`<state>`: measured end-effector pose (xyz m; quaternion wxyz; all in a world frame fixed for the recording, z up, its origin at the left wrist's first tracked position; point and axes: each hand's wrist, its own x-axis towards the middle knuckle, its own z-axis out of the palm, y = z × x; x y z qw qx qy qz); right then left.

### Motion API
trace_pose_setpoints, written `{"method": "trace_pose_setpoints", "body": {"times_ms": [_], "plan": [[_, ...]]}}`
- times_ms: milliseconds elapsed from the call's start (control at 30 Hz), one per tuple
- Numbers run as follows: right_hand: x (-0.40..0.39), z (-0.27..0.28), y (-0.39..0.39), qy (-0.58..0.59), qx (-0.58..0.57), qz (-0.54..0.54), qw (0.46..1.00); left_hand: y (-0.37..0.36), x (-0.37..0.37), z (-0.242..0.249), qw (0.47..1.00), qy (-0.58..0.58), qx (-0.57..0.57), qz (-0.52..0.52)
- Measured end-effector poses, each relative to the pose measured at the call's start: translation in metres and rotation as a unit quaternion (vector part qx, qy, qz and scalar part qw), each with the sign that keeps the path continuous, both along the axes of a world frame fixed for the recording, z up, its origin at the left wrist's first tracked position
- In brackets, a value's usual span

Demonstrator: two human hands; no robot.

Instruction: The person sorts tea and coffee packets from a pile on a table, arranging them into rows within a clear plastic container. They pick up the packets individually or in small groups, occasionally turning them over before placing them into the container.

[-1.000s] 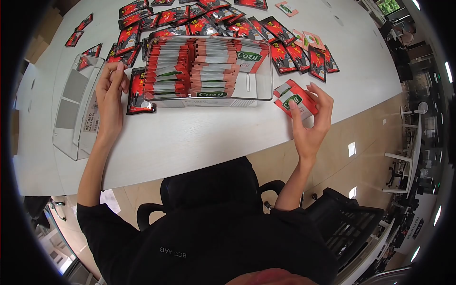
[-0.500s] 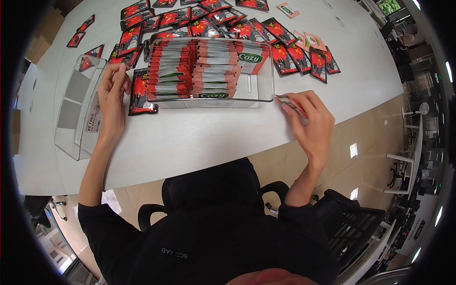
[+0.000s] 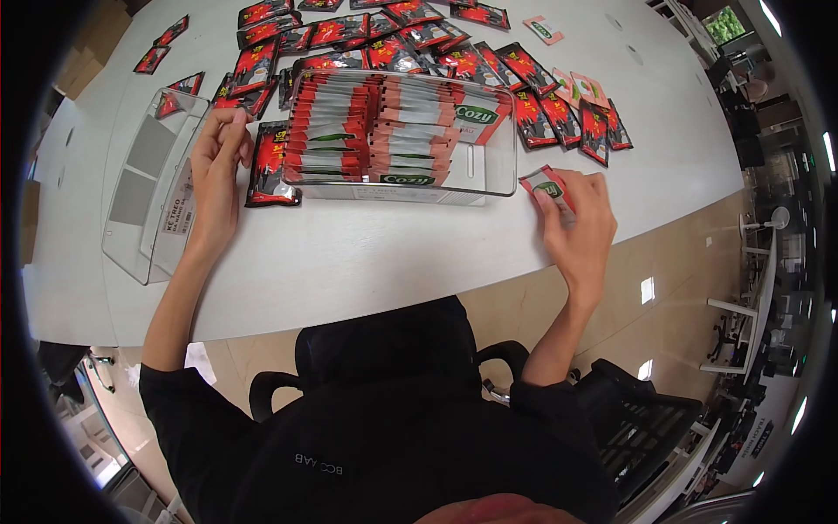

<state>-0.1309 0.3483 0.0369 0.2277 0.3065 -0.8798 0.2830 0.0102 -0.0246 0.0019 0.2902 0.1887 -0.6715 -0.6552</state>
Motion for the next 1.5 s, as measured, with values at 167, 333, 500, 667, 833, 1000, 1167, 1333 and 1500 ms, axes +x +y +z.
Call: {"method": "trace_pose_setpoints", "body": {"times_ms": [167, 333, 500, 667, 833, 1000, 1167, 1333, 1500], "plan": [[-0.003, 0.006, 0.001, -0.049, -0.119, -0.033, 0.991, 0.000, 0.000, -0.001, 1.000, 0.003, 0.006, -0.002], [-0.023, 0.031, -0.042, -0.096, -0.367, 0.148, 0.913, 0.001, 0.000, 0.001, 1.000, 0.003, 0.005, -0.004], [-0.044, 0.031, -0.091, -0.143, -0.240, 0.178, 0.944, 0.002, 0.001, 0.001, 1.000, 0.003, 0.008, -0.004], [-0.046, 0.023, -0.103, -0.123, -0.189, 0.196, 0.954, 0.003, 0.001, 0.002, 1.000, -0.002, 0.001, -0.003], [-0.047, 0.022, -0.107, -0.130, -0.093, 0.198, 0.967, 0.005, 0.002, 0.004, 1.000, -0.009, 0.004, 0.001], [-0.048, 0.006, -0.102, -0.165, -0.190, 0.227, 0.941, 0.005, 0.001, 0.004, 1.000, -0.005, 0.010, 0.008], [-0.051, 0.009, -0.093, -0.139, -0.191, 0.239, 0.942, 0.004, 0.001, 0.003, 1.000, -0.008, 0.006, 0.000], [-0.046, 0.016, -0.098, -0.147, -0.269, 0.216, 0.927, 0.005, 0.000, 0.005, 1.000, -0.009, 0.004, 0.002], [-0.048, 0.008, -0.097, -0.165, -0.300, 0.208, 0.916, 0.004, 0.001, 0.004, 1.000, -0.016, 0.000, 0.003]]}}
